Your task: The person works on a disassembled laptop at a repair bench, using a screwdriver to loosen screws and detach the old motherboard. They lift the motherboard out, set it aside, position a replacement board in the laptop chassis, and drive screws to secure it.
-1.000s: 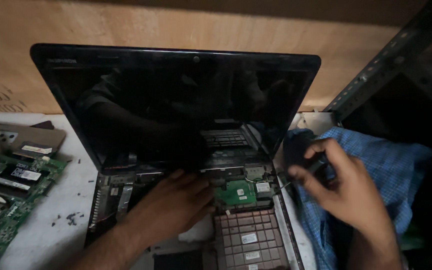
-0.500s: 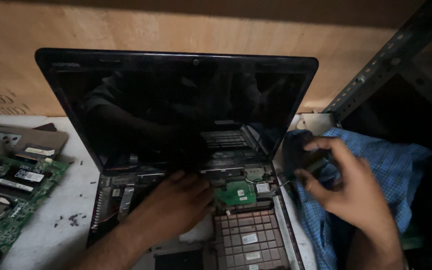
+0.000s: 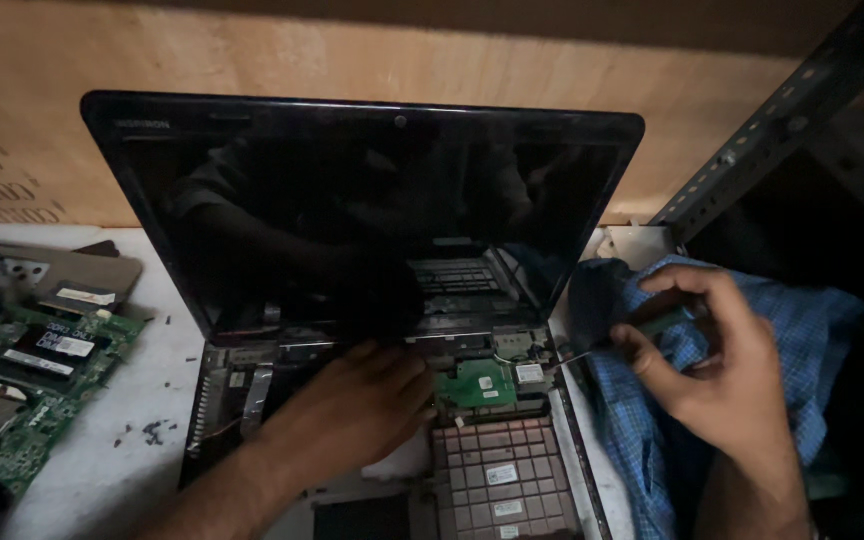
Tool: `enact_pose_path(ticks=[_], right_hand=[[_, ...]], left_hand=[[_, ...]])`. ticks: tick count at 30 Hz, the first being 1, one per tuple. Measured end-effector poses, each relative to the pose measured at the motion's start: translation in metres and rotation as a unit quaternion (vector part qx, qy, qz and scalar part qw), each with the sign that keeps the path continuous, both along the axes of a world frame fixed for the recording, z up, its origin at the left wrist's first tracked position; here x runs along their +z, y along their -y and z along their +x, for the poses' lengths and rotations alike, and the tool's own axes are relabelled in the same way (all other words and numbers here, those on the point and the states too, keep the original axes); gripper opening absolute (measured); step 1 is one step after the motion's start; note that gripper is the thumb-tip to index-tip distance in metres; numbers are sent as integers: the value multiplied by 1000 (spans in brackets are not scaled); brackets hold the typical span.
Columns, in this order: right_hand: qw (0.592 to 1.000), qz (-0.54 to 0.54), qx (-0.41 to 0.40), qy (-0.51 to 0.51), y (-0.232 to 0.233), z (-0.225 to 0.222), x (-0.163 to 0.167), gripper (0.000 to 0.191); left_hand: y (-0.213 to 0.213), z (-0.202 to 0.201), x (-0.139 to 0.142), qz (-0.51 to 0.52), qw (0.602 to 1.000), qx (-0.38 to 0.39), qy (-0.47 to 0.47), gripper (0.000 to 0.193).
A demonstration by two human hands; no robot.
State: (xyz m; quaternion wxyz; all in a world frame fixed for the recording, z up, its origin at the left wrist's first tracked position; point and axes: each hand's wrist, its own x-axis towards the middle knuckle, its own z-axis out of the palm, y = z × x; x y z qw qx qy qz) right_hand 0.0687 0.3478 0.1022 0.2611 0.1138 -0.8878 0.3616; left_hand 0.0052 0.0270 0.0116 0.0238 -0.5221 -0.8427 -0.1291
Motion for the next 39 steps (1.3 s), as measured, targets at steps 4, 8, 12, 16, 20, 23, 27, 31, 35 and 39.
enact_pose_path(ticks=[4,8,12,16,20,23,27,31,35,39], right_hand=[[1000,-1,-11,3,-1,0,-2,46],[1000,-11,-4,-15,-1,2,-2,46],[999,-39,-22,-4,-1,2,-3,45],[999,-42,-21,-9,-2,1,-5,46],[998,-48,-4,-39,-3,2,-7,47],[996,-83,-30,-9,-3,4,-9,48],[997,-73,-15,-30,-4,3,-10,46],[997,-60,-13,-38,-5,2,-10,46],[997,-77,-26,-13,-4,3,-11,44],[997,-68,-7,-28,-2,3,-10,45]], left_hand=[[-1,-3,-4,-27,999,5,24,40],[1,-6,-5,-4,999,21,29,43],[1,-3,-5,6,999,36,27,44],[1,0,-3,11,999,21,29,42],[2,-2,-2,28,999,17,9,40],[3,-2,-1,3,999,35,25,41],[3,0,4,61,998,32,-5,41],[1,1,9,28,997,31,60,32],[4,-1,7,26,998,28,41,34],[2,0,1,106,993,20,-46,40]])
